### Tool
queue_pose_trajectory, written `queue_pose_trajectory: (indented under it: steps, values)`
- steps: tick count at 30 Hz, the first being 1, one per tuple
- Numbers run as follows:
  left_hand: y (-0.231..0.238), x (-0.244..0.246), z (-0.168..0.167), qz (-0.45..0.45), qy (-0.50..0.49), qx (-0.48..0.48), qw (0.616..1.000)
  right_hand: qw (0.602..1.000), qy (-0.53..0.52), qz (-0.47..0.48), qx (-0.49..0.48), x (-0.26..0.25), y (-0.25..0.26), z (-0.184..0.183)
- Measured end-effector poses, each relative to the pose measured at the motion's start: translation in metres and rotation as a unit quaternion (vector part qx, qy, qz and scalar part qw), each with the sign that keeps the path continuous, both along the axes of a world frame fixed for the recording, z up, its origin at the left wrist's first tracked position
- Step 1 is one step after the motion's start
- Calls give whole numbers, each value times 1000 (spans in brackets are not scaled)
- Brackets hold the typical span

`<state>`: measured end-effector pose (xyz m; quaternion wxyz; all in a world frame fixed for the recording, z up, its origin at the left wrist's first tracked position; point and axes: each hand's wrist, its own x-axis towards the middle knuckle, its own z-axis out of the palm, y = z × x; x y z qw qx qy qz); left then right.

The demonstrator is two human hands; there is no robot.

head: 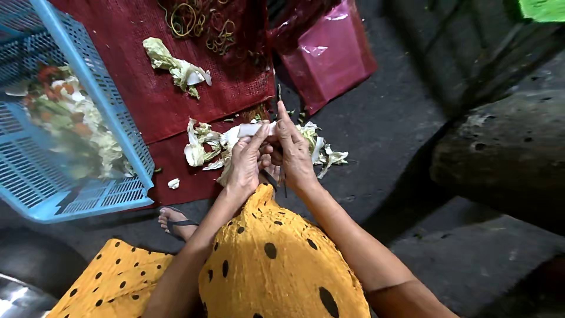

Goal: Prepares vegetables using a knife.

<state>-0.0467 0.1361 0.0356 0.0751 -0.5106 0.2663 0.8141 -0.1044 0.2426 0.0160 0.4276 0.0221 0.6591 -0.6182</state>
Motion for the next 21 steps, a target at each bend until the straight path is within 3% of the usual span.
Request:
queue_pose_trajectory:
  steps: [6, 8, 9, 11, 14, 17, 21]
  values:
    - [-6, 0, -15, -5, -26, -115, 993, 999, -2, 33, 6, -2, 5, 3]
    - [-24, 6, -23, -51, -44, -178, 982, 991, 86, 91, 55, -2, 15, 4]
    - [-33, 10, -24, -88, -50, -214, 972, 969, 172, 138, 108, -3, 24, 2]
    - [-49, 16, -23, -158, -62, -254, 952, 884, 344, 227, 219, -1, 43, -3]
    - [-63, 10, -24, -213, -91, -297, 927, 797, 420, 280, 333, -3, 62, -1]
    - [-77, 5, -10, -235, -67, -350, 904, 767, 473, 217, 375, -5, 71, 3]
    - [-93, 7, 6, -132, -27, -361, 923, 730, 509, 171, 423, -18, 79, 1]
